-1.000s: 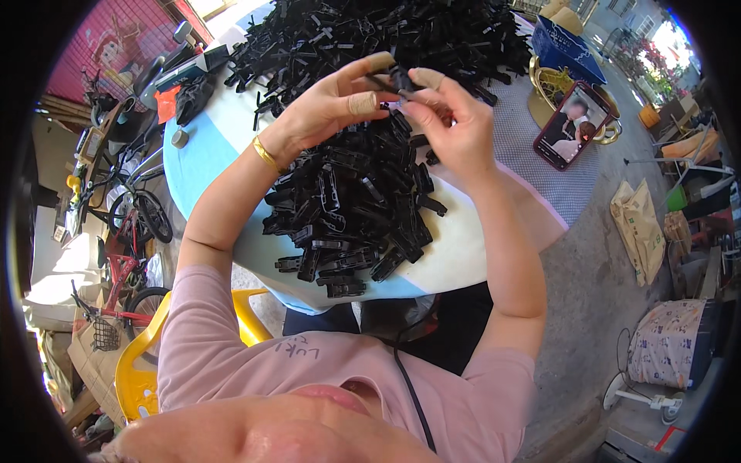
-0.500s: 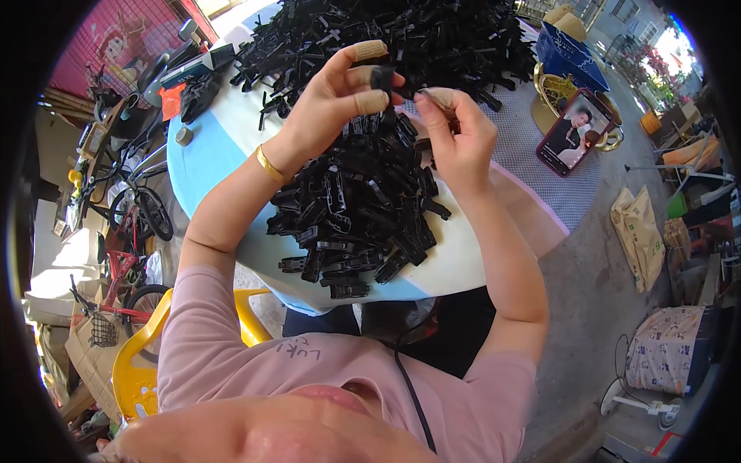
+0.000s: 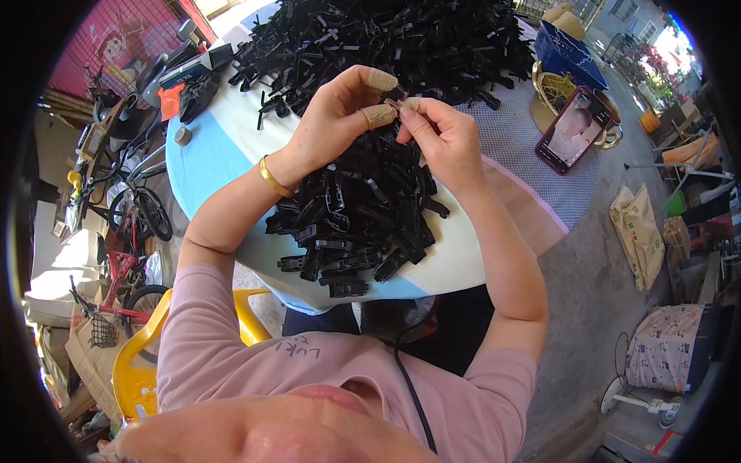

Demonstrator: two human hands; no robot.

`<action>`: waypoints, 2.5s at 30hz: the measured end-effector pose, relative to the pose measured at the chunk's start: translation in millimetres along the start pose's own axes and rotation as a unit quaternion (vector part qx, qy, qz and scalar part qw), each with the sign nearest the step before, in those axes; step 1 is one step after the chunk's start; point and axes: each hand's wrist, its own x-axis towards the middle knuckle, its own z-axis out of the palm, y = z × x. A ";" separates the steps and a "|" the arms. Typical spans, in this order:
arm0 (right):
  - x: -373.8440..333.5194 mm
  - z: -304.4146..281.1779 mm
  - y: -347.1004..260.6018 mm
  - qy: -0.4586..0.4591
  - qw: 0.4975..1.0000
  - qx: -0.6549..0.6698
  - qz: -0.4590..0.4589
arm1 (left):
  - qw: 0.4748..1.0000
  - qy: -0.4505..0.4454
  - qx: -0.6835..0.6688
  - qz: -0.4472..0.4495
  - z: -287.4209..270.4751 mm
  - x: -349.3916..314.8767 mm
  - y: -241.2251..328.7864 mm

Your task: Applying small pieces of tape to black plastic components at a workbench.

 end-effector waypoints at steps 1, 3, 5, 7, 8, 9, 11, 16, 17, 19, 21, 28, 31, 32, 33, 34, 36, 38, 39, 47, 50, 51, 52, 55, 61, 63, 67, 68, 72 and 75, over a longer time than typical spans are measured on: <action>-0.1 0.5 -1.3 0.002 1.000 -0.005 -0.007 | 1.000 0.000 0.000 0.000 0.6 -0.5 1.3; -0.4 0.2 -7.2 -0.003 1.000 0.009 0.016 | 1.000 0.012 -0.015 0.000 1.7 -1.2 5.4; -0.4 0.8 -8.8 -0.010 0.999 0.023 0.039 | 1.000 0.017 -0.008 -0.005 1.0 -2.2 5.2; 0.2 0.8 -8.2 -0.025 0.997 0.040 0.055 | 1.000 0.020 0.001 -0.010 1.0 -2.4 6.0; 0.1 0.3 -8.2 -0.024 0.997 0.041 0.055 | 1.000 0.026 0.012 0.011 1.4 -3.0 7.3; -0.1 0.1 -8.6 -0.034 0.995 0.054 0.080 | 0.999 0.032 0.021 0.033 1.8 -3.7 8.3; -0.7 -0.3 -10.4 -0.042 0.991 0.068 0.105 | 0.993 0.046 0.064 0.083 3.5 -5.6 11.2; -0.9 -1.5 -12.9 -0.052 0.992 0.048 0.103 | 0.979 0.073 0.108 0.154 4.7 -3.6 6.1; -0.1 0.6 -10.7 -0.051 0.992 0.048 0.103 | 0.992 0.064 0.012 0.107 4.1 -1.7 1.6; 0.6 7.3 -3.9 0.042 0.995 -0.014 -0.093 | 0.993 0.053 -0.084 0.057 3.0 1.5 -0.2; 0.2 5.7 -9.8 0.068 0.988 -0.072 -0.121 | 0.970 0.052 -0.237 -0.011 -0.2 4.7 2.7; -2.9 -2.7 -15.4 0.086 0.971 -0.106 -0.199 | 0.870 -0.011 -0.468 -0.155 -4.8 5.0 1.4; -0.6 -1.5 -10.6 0.077 0.980 -0.047 -0.180 | 0.941 -0.071 -0.295 -0.151 -7.4 3.5 -1.2; -0.5 -0.5 -11.8 0.077 0.980 -0.047 -0.179 | 0.941 -0.072 -0.295 -0.151 -8.1 2.3 2.7; -0.3 0.9 -13.1 0.077 0.991 0.020 -0.106 | 0.966 -0.094 -0.203 -0.128 -8.3 1.4 8.3; -0.3 1.6 -13.3 0.077 0.993 0.086 -0.032 | 0.982 -0.116 -0.108 -0.103 -8.2 1.0 12.7; 2.6 -2.0 -6.1 0.061 0.994 0.096 0.006 | 0.980 -0.143 -0.096 -0.097 -6.8 -0.2 14.0; 3.0 -4.1 -6.0 0.045 0.992 0.106 0.043 | 0.984 -0.162 -0.068 -0.026 -3.4 -2.4 11.0; 3.2 -4.3 -11.3 0.024 0.990 0.108 0.091 | 0.984 -0.141 -0.111 -0.021 0.7 -4.4 15.5; 4.9 -9.2 -7.0 -0.067 0.933 0.306 0.178 | 0.993 -0.040 -0.103 -0.032 -1.4 3.1 2.0; 2.6 -1.8 -6.3 -0.036 0.982 0.134 0.126 | 0.996 -0.025 -0.079 -0.022 -2.0 2.3 -1.2; 2.0 -1.6 -4.6 -0.034 0.989 0.097 0.109 | 0.997 -0.016 -0.071 -0.017 -1.4 2.1 -1.0; 1.6 -1.9 -3.7 -0.032 0.994 0.059 0.091 | 0.997 -0.016 -0.071 -0.017 -2.0 1.8 -1.0; 2.3 -5.9 -6.1 -0.050 0.993 0.043 0.100 | 0.999 -0.022 -0.027 -0.035 -3.1 0.8 0.9; 2.5 -4.9 -7.0 -0.059 0.974 0.140 0.169 | 0.999 0.006 -0.027 0.016 2.5 -1.5 -3.9; 1.1 -2.9 -6.7 -0.049 0.977 0.134 0.159 | 0.999 0.030 0.028 0.023 4.5 -3.4 -1.1; 2.8 -7.2 -7.0 -0.063 0.984 0.104 0.131 | 0.987 0.039 0.101 0.117 3.1 -2.5 9.3; 5.2 -10.3 -7.3 -0.062 0.984 0.104 0.133 | 0.981 -0.002 0.147 0.127 -0.9 -1.2 15.2; 20.2 -48.2 8.1 -0.036 0.995 0.041 0.080 | 0.984 -0.024 0.168 0.044 -5.5 0.5 28.0; 27.8 -65.6 44.4 0.089 0.963 -0.253 -0.028 | 0.981 -0.071 0.178 0.016 -8.9 1.0 23.9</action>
